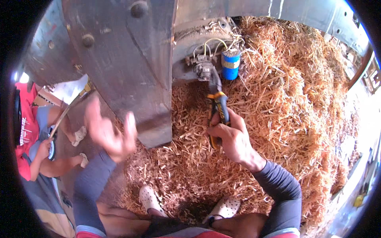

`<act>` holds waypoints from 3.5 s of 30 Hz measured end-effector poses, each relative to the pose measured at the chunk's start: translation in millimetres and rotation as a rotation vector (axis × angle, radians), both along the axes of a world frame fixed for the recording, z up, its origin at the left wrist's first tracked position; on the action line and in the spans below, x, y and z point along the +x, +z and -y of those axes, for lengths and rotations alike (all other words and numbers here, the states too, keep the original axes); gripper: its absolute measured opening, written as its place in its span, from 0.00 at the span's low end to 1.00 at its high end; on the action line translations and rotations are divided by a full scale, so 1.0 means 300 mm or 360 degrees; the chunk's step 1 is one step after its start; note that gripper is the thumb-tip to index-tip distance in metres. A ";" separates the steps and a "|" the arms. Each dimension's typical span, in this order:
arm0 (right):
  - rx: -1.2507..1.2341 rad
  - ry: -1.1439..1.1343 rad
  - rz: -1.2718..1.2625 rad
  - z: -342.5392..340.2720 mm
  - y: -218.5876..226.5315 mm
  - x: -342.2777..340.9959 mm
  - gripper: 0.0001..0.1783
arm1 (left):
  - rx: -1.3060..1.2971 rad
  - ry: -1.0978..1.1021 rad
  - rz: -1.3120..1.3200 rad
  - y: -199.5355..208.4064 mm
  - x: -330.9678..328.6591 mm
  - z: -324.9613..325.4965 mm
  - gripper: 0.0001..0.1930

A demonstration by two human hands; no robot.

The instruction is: The person works on the electrical wiring of a large woodworking machine using pliers and a screwdriver while standing over wood shavings.

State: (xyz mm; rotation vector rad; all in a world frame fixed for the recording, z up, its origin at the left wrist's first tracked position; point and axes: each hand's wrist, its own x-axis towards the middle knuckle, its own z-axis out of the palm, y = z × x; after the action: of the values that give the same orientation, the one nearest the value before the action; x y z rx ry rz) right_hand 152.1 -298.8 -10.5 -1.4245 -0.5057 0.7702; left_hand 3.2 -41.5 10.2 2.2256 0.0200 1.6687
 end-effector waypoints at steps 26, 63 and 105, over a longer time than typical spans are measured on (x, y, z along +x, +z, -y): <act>0.0919 -0.0036 0.0374 -0.068 -0.280 -0.074 0.34 | -0.0437 -0.1457 0.0220 0.431 -0.418 0.187 0.39; 0.0473 -0.0160 -0.0234 0.018 0.004 -0.111 0.07 | -0.0782 -0.1097 0.0253 0.303 -0.192 0.263 0.35; 0.0113 0.0077 -0.1063 -0.063 -0.398 -0.197 0.05 | -0.0802 -0.0390 -0.0201 0.252 0.022 0.044 0.29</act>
State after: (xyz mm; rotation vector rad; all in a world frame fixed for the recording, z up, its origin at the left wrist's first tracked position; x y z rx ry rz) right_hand 93.0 -279.8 -129.8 -1.0083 -0.0469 1.1883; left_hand 9.8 -54.6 85.9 1.8596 0.1731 1.2268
